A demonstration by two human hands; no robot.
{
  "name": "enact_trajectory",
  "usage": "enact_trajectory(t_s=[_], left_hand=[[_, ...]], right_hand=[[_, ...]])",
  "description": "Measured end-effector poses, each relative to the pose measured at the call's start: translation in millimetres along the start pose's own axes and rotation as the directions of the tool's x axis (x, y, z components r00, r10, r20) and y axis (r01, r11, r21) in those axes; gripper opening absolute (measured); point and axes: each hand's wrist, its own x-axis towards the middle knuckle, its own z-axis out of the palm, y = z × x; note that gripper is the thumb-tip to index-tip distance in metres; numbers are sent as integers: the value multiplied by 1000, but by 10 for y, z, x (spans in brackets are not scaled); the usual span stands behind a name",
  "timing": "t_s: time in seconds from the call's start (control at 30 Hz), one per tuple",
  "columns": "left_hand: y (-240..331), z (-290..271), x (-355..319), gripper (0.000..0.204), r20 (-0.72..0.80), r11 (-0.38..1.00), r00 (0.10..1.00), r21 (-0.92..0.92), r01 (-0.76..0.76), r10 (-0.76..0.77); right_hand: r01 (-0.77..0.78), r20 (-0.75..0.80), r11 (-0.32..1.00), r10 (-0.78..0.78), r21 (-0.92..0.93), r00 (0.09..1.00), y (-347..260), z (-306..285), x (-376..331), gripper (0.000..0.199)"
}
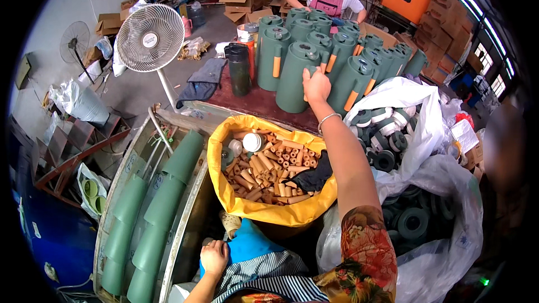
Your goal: The person picks up green cylindrical housing parts and inserts smaller internal components and black caps into them by hand.
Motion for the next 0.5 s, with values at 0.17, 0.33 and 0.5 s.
enact_trajectory(t_s=[0.17, 0.33, 0.5], left_hand=[[-249, 352, -99, 17, -54, 999, 998, 8, -45, 46], [-234, 329, -68, 16, -127, 994, 986, 29, -101, 104], [-197, 262, -64, 16, -112, 996, 990, 30, -84, 86]], right_hand=[[-59, -5, 993, 59, -100, 998, 99, -12, 217, 53], [-143, -98, 978, 129, -154, 987, 374, 139, 526, 54], [-275, -197, 944, 239, -181, 951, 456, 192, 672, 50]])
